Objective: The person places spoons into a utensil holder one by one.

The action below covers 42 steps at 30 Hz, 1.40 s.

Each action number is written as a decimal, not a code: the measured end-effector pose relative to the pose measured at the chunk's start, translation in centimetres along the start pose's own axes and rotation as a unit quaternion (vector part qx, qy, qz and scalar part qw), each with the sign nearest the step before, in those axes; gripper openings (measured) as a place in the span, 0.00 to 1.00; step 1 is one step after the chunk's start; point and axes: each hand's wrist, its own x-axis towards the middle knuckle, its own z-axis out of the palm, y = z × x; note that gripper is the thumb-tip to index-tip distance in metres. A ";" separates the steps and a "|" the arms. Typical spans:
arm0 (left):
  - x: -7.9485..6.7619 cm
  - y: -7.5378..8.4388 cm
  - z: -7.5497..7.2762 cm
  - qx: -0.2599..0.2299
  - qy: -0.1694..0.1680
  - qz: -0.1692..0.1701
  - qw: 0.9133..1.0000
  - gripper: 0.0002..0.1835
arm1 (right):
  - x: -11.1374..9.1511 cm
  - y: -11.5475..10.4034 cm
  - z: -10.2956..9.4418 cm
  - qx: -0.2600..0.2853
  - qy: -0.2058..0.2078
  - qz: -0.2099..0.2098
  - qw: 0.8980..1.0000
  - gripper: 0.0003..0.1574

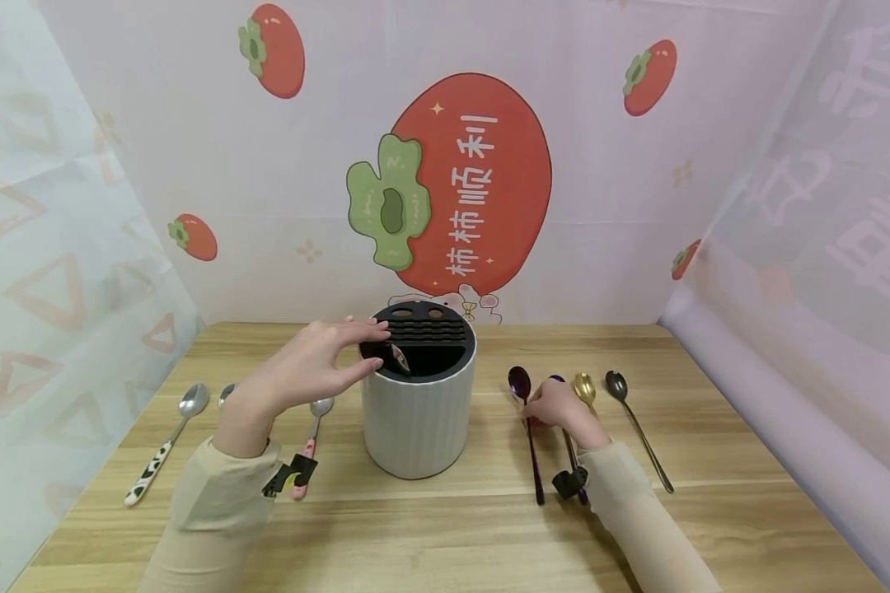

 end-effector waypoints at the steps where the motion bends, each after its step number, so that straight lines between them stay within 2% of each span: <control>1: 0.0 0.0 0.0 0.001 0.000 0.001 1.000 0.21 | 0.0 -0.1 -0.1 0.003 0.001 0.001 1.000 0.15; 9: -0.1 0.0 0.1 0.000 0.004 0.009 1.000 0.21 | -0.6 -0.7 -0.6 0.071 -0.003 -0.004 0.997 0.08; 18: -0.1 0.0 0.2 0.001 0.008 0.012 1.000 0.21 | -1.6 -1.8 -1.7 0.052 0.028 -0.034 0.998 0.10; 35: -0.1 -0.1 0.1 0.006 0.011 0.012 1.000 0.21 | -2.9 -3.6 -3.4 0.051 0.064 -0.060 0.995 0.09; 42: -0.1 -0.1 0.1 0.003 0.006 0.008 1.000 0.21 | -3.7 -4.5 -4.1 0.078 0.073 -0.072 0.992 0.09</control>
